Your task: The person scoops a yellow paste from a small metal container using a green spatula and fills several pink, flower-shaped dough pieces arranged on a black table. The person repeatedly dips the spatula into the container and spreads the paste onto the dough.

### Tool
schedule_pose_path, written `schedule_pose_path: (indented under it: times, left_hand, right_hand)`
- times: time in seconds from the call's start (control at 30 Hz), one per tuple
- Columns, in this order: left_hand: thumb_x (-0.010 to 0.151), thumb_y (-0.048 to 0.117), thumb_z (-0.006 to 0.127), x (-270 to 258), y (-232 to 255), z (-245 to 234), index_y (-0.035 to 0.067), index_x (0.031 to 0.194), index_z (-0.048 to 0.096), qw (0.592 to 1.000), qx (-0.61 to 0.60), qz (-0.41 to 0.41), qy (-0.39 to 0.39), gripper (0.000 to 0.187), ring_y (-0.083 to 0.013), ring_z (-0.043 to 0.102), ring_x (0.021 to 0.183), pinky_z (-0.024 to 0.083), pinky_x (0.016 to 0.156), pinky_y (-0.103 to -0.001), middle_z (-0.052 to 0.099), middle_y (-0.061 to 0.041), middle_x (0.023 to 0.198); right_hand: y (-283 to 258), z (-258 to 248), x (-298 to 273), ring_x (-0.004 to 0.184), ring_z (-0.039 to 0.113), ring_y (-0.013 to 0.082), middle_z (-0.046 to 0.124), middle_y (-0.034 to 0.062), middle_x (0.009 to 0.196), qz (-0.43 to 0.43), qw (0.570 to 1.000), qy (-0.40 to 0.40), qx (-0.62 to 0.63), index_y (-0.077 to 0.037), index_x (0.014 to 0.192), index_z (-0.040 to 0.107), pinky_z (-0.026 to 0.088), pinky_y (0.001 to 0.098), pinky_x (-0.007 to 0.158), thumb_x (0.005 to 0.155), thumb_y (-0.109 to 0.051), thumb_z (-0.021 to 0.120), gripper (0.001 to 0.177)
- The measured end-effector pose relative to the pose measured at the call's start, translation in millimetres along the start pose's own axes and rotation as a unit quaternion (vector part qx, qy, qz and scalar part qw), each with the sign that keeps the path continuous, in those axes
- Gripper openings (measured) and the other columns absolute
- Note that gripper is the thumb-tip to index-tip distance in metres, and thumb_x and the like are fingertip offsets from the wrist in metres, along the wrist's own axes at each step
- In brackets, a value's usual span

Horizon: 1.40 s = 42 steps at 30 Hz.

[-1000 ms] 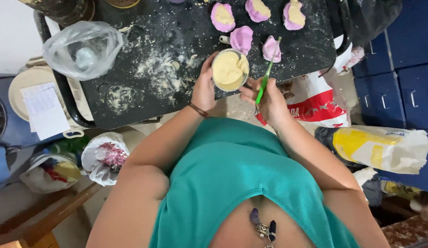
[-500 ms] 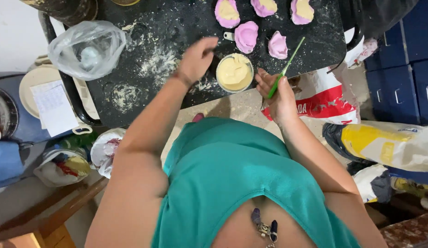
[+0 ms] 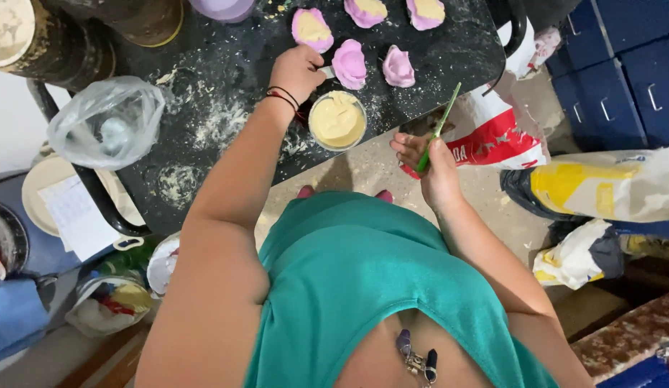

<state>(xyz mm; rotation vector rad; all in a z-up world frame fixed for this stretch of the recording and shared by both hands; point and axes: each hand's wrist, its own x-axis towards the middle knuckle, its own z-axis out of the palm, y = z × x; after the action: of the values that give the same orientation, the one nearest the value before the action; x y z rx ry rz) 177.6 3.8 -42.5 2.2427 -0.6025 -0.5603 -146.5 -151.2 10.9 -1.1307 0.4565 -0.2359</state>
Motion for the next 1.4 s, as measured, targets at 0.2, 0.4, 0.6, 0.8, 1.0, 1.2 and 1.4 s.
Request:
schedule_pose_path:
  times: [0.2,0.4,0.6,0.8,1.0,1.2,1.4]
  left_hand:
    - [0.088,0.011,0.061,-5,43,-24,0.021,0.055,0.029,0.986,0.047,-0.031,-0.154,0.046,-0.012,0.018,0.055,0.016,0.055,-0.034,0.021,0.006,0.057]
    - [0.085,0.005,0.056,2,45,-15,0.023,0.061,0.026,0.99,0.013,-0.002,-0.142,0.042,-0.0121,0.016,0.06,0.017,0.059,-0.03,0.018,0.005,0.061]
    - [0.093,0.01,0.051,-26,25,-41,0.015,0.098,0.072,0.98,-0.102,0.155,0.075,0.022,-0.0124,0.061,0.065,0.047,0.066,-0.033,0.07,0.004,0.07]
    - [0.106,0.016,0.053,-134,15,-86,0.008,0.122,0.062,0.971,-0.23,0.048,0.051,0.02,-0.006,0.066,0.072,0.053,0.06,-0.018,0.075,-0.002,0.089]
    - [0.101,0.014,0.06,-206,2,-55,0.008,0.119,0.064,0.865,-0.486,-0.106,0.072,0.02,-0.0077,0.055,0.06,0.048,0.057,-0.021,0.063,0.002,0.072]
    - [0.103,0.02,0.063,-215,-19,2,0.007,0.127,0.059,0.852,-0.515,-0.065,0.06,0.028,-0.0163,0.075,0.078,0.056,0.06,-0.022,0.075,-0.011,0.106]
    - [0.1,0.028,0.063,-210,-19,19,0.011,0.139,0.056,0.838,-0.533,-0.101,0.061,0.043,-0.0213,0.077,0.096,0.066,0.072,-0.03,0.071,-0.009,0.121]
  right_hand:
    - [-7,5,-10,0.117,0.071,0.0344,0.067,0.024,0.131,-0.01,1.0,0.006,-0.025,-0.006,0.114,0.06,0.06,0.042,0.097,0.102,-0.064,0.043,0.062]
    - [0,0,-5,0.058,0.066,0.0273,0.071,0.0219,0.093,0.091,0.993,0.06,-0.048,-0.013,0.101,0.035,0.038,0.0313,0.048,0.105,-0.026,0.019,0.021]
    - [-3,4,-10,0.055,0.048,0.0096,0.057,0.0015,0.074,-0.024,0.97,0.041,-0.239,-0.016,0.103,0.05,0.038,0.0243,0.047,0.112,-0.024,0.051,0.012]
    - [-23,28,8,0.062,0.064,0.0081,0.065,0.0014,0.087,-0.19,0.958,0.027,-0.214,-0.006,0.115,0.063,0.058,0.0207,0.057,0.104,-0.009,0.075,0.016]
    - [-31,35,43,0.077,0.056,0.0082,0.073,0.0039,0.098,-0.22,0.96,0.075,-0.155,-0.008,0.109,0.075,0.046,0.0238,0.069,0.092,0.002,0.082,0.021]
    - [-50,44,47,0.056,0.047,0.0162,0.058,0.007,0.072,-0.204,0.977,0.057,0.032,-0.002,0.11,0.074,0.037,0.0291,0.048,0.096,-0.003,0.074,0.014]
    - [-39,50,46,0.089,0.06,0.0239,0.062,0.0132,0.1,-0.369,0.863,-0.03,-0.344,-0.002,0.111,0.062,0.047,0.0365,0.078,0.105,-0.011,0.072,0.014]
